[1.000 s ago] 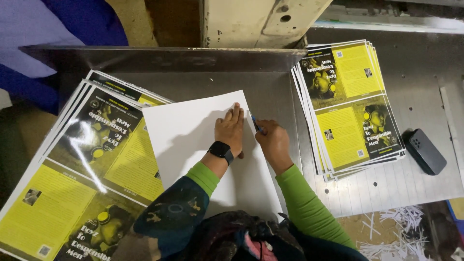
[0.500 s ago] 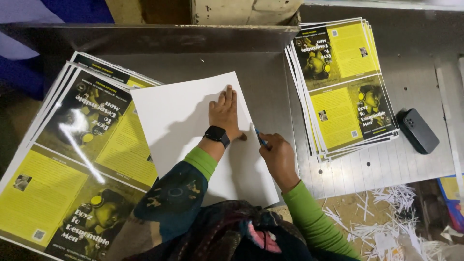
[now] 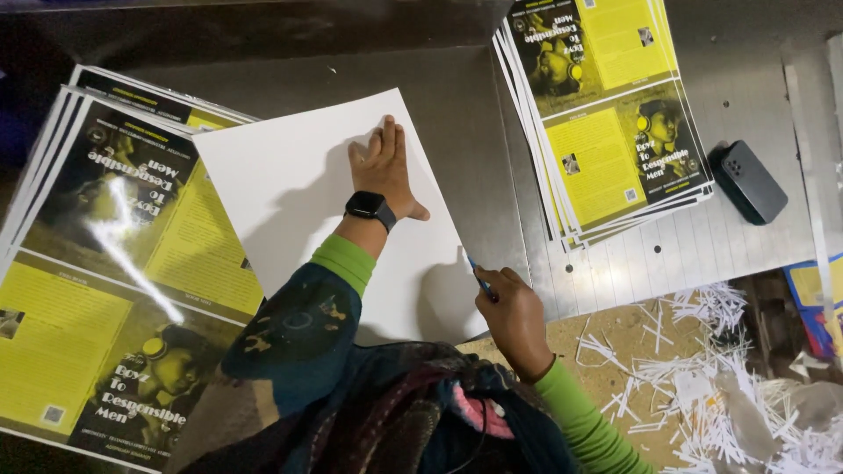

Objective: Aligning and marking printed sheets on an industrial paper cutter for finishing.

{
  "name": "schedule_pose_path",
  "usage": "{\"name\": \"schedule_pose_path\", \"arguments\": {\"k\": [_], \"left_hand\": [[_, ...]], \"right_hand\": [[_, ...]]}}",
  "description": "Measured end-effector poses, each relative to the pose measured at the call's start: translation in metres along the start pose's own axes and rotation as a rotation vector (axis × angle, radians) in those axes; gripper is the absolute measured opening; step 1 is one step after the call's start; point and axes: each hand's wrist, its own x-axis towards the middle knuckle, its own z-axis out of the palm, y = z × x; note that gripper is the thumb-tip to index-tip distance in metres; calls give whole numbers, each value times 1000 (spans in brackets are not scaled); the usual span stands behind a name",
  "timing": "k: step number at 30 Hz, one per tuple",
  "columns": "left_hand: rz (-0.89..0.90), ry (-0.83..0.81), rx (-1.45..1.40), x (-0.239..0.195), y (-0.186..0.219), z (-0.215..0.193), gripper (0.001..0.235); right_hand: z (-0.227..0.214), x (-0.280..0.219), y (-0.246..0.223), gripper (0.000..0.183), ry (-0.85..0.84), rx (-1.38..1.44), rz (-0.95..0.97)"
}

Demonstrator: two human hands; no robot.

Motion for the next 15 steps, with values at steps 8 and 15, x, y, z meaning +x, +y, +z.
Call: {"name": "schedule_pose_path", "arguments": {"k": [8,15], "left_hand": [[4,9,12,0,1,0,141],[-36,-22,66,0,2,-3,145]], "right_hand": [[10,-50,52,30,17,-120,23],[-6,-80,56,32,13,-11,-93]]}}
